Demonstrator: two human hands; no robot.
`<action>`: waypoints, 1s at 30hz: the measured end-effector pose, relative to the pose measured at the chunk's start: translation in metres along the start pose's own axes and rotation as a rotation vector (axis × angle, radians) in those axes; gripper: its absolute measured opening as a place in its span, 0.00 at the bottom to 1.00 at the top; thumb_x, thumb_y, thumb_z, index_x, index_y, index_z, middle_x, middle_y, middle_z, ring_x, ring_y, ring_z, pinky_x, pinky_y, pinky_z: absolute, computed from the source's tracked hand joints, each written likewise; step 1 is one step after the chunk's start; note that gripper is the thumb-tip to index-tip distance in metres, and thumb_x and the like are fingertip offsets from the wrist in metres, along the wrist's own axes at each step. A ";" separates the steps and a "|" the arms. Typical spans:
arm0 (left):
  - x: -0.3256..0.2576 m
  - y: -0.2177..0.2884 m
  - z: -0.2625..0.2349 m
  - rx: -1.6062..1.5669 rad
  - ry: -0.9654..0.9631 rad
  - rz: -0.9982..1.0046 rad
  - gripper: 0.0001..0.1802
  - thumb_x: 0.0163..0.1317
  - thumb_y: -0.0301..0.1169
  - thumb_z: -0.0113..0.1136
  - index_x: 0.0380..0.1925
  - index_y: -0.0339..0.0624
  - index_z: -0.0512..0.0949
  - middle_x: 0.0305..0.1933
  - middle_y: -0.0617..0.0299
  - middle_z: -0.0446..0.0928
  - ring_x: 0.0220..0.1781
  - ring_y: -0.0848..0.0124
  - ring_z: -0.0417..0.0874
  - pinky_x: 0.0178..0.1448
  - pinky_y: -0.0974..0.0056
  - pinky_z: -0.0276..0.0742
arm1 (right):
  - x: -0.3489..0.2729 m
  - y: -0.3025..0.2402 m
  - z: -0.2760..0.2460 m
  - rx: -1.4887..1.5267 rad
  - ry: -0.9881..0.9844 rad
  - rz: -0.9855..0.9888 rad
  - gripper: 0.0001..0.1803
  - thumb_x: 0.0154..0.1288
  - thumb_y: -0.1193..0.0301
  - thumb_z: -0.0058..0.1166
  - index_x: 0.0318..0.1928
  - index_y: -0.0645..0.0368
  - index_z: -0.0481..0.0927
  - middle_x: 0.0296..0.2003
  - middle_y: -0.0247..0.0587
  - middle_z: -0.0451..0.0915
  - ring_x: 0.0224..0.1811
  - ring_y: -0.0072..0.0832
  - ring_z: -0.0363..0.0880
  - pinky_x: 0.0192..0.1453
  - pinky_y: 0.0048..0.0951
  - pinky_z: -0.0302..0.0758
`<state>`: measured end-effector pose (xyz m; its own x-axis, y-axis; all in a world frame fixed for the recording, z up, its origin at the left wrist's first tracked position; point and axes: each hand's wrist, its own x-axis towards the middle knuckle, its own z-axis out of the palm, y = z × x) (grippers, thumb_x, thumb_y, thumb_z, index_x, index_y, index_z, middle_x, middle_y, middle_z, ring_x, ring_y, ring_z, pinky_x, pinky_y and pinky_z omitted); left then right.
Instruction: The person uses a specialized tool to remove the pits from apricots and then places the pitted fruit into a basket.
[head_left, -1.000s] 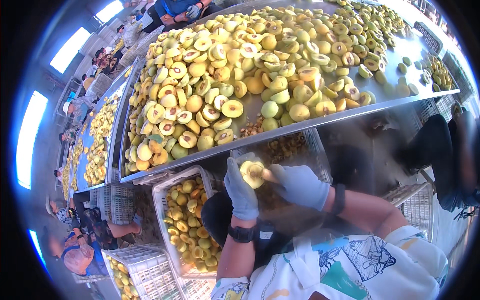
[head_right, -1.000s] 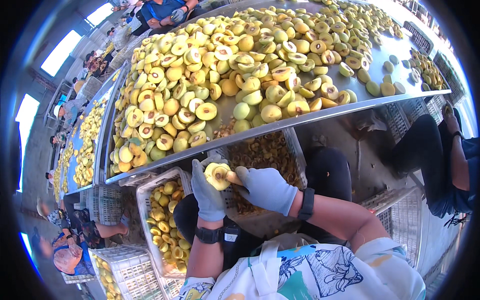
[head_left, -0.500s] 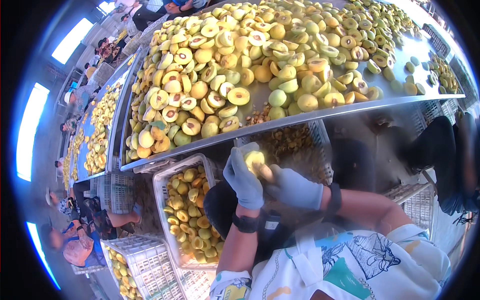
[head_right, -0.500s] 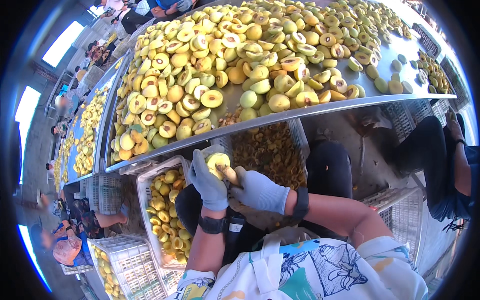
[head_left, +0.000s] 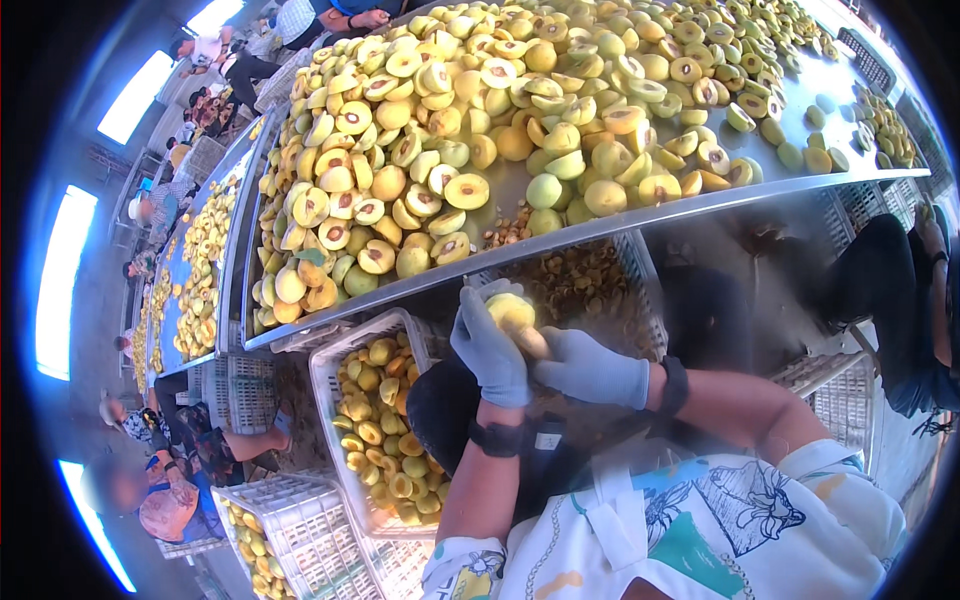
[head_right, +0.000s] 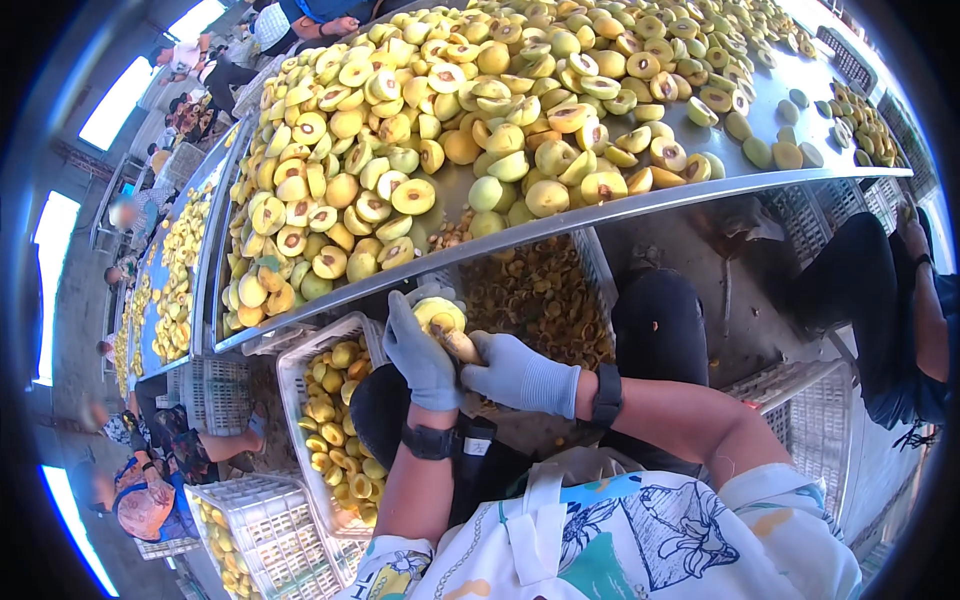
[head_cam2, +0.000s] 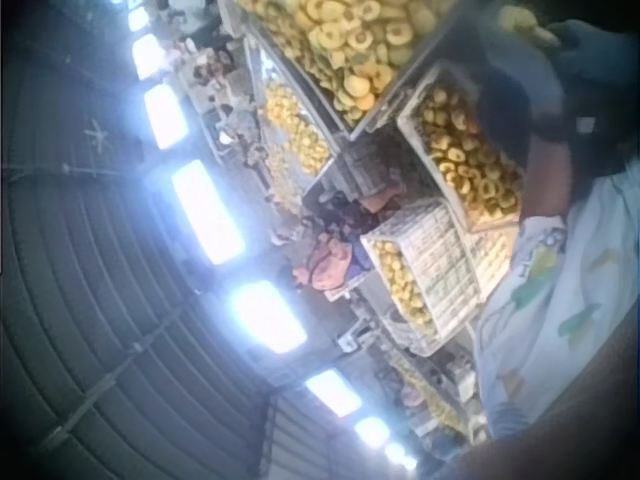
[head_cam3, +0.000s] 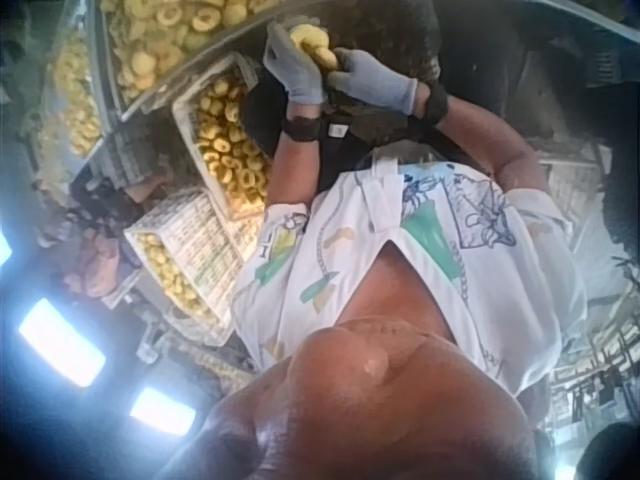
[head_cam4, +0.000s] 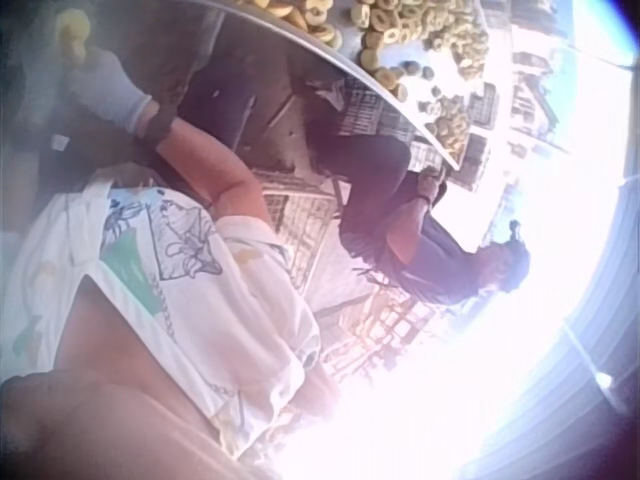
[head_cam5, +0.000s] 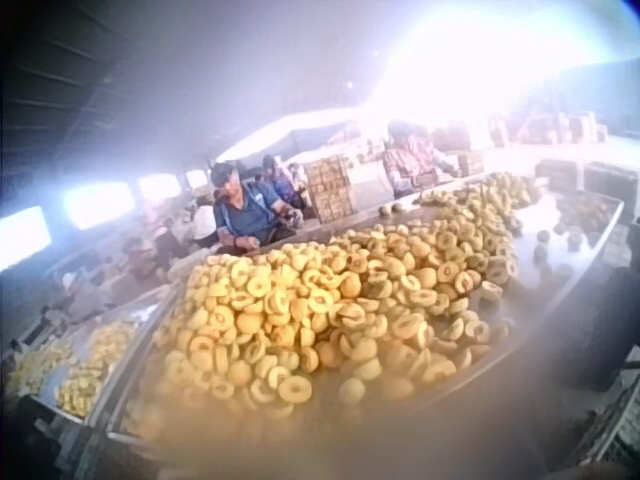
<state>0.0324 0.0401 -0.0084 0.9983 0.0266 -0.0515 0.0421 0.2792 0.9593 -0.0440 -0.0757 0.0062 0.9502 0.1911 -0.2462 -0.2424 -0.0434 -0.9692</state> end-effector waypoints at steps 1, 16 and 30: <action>0.000 0.003 0.001 0.074 -0.015 -0.019 0.26 0.76 0.45 0.42 0.39 0.32 0.80 0.30 0.55 0.82 0.29 0.66 0.83 0.37 0.65 0.81 | -0.001 -0.003 0.000 -0.244 0.040 -0.008 0.16 0.63 0.68 0.56 0.46 0.68 0.76 0.31 0.39 0.80 0.36 0.29 0.81 0.45 0.29 0.78; 0.000 0.017 -0.006 -0.016 -0.123 -0.298 0.25 0.74 0.49 0.42 0.34 0.39 0.77 0.30 0.51 0.82 0.25 0.65 0.83 0.31 0.64 0.82 | 0.003 0.000 -0.008 0.357 -0.331 0.223 0.13 0.62 0.70 0.54 0.45 0.63 0.76 0.22 0.33 0.76 0.14 0.17 0.69 0.16 0.19 0.65; 0.009 0.033 -0.018 -0.541 0.020 -0.505 0.29 0.69 0.59 0.46 0.45 0.42 0.77 0.42 0.54 0.80 0.39 0.57 0.82 0.45 0.58 0.82 | -0.003 0.011 -0.018 -0.296 -0.019 -0.193 0.19 0.58 0.66 0.60 0.47 0.62 0.76 0.31 0.54 0.81 0.34 0.45 0.83 0.41 0.37 0.77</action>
<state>0.0423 0.0668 0.0182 0.8617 -0.2138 -0.4602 0.4649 0.6963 0.5469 -0.0458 -0.0947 -0.0043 0.9685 0.2416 -0.0609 0.0113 -0.2866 -0.9580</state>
